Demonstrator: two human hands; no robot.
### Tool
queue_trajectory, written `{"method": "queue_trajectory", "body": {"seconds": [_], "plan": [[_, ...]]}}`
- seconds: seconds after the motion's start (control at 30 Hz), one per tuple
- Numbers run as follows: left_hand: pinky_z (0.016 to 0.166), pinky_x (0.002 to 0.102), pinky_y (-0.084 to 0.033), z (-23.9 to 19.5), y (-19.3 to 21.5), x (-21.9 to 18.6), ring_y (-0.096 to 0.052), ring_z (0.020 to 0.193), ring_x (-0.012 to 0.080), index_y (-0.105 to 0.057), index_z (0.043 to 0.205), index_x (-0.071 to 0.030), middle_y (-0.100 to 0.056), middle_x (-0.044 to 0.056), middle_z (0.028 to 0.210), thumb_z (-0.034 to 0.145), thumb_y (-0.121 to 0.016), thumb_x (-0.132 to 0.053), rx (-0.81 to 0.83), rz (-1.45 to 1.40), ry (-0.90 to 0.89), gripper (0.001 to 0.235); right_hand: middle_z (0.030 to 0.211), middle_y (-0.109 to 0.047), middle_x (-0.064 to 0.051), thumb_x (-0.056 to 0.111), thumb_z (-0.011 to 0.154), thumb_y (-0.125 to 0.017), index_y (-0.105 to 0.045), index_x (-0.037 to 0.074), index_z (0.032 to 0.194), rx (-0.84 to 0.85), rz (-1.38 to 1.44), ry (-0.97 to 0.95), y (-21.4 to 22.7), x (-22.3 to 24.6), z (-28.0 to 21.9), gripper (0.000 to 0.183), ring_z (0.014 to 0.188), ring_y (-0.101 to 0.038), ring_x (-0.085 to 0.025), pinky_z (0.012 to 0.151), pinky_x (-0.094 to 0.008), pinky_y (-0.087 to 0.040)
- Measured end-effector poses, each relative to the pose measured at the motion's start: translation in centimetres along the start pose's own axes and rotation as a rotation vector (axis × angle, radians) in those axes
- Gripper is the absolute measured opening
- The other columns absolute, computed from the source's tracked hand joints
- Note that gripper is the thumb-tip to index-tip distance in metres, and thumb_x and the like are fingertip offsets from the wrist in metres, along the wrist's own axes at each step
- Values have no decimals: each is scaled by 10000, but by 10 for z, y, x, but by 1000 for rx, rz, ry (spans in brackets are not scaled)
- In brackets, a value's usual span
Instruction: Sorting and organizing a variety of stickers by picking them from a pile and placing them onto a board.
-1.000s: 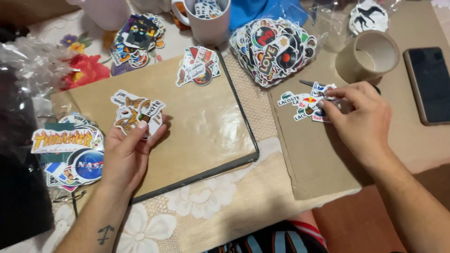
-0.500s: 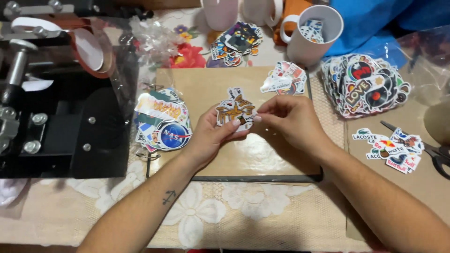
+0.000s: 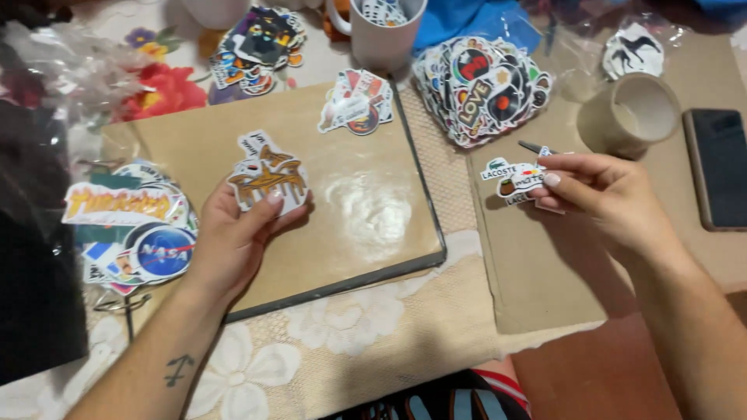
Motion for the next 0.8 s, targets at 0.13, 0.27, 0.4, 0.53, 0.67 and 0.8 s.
{"method": "queue_trajectory", "body": {"seconds": [0.13, 0.27, 0.4, 0.53, 0.67, 0.8], "plan": [[851, 390, -619, -1, -4, -3, -719, 977, 358, -551, 1281, 45, -699, 233, 1120, 883, -635, -66, 14, 44, 4, 421, 1003, -707, -184, 10, 915, -647, -616, -30, 1324, -47, -81, 23, 37, -12, 2, 412, 828, -660, -185, 793, -240, -555], [854, 383, -618, 0, -2, -1, -717, 999, 384, -544, 1293, 42, -690, 233, 1137, 891, -622, -47, 6, 48, -4, 419, 950, -708, -205, 11, 946, -662, -662, -42, 1130, -88, -67, -9, 46, -19, 12, 191, 843, -698, -218, 820, -250, -592], [847, 370, -616, -1, -2, -3, -716, 1000, 372, -540, 1309, 37, -690, 231, 1139, 894, -619, -51, 6, 60, -7, 431, 950, -711, -174, 30, 966, -659, -676, -22, 1133, -83, -98, 16, 43, -12, 25, 175, 826, -698, -184, 832, -228, -593], [840, 372, -620, 0, -1, -3, -720, 1002, 376, -552, 1286, 34, -692, 224, 1154, 881, -637, -58, -2, 50, -8, 423, 877, -699, -186, 40, 986, -653, -691, -18, 1109, -101, -99, -38, 37, -8, 24, 141, 768, -677, -177, 807, -261, -603], [832, 358, -620, -1, -1, -2, -719, 1002, 373, -546, 1296, 33, -690, 222, 1155, 886, -634, -58, 2, 45, -6, 429, 774, -653, -175, 49, 956, -692, -690, -16, 1107, -84, -38, -33, 41, -17, 20, 164, 637, -596, -169, 658, -289, -580], [842, 359, -617, -1, -2, -3, -716, 993, 369, -544, 1299, 31, -691, 233, 1134, 891, -625, -53, 10, 54, -8, 425, 696, -633, -135, 71, 938, -740, -698, 5, 1006, -138, -65, -22, 32, -16, 14, 104, 564, -553, -150, 506, -287, -498]]}}
Point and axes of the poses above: each hand's wrist, its own z-axis towards the middle knuckle, its own y-axis out of the back of the hand, x = y × z, the point moved 1 cm from there along z, towards the middle knuckle
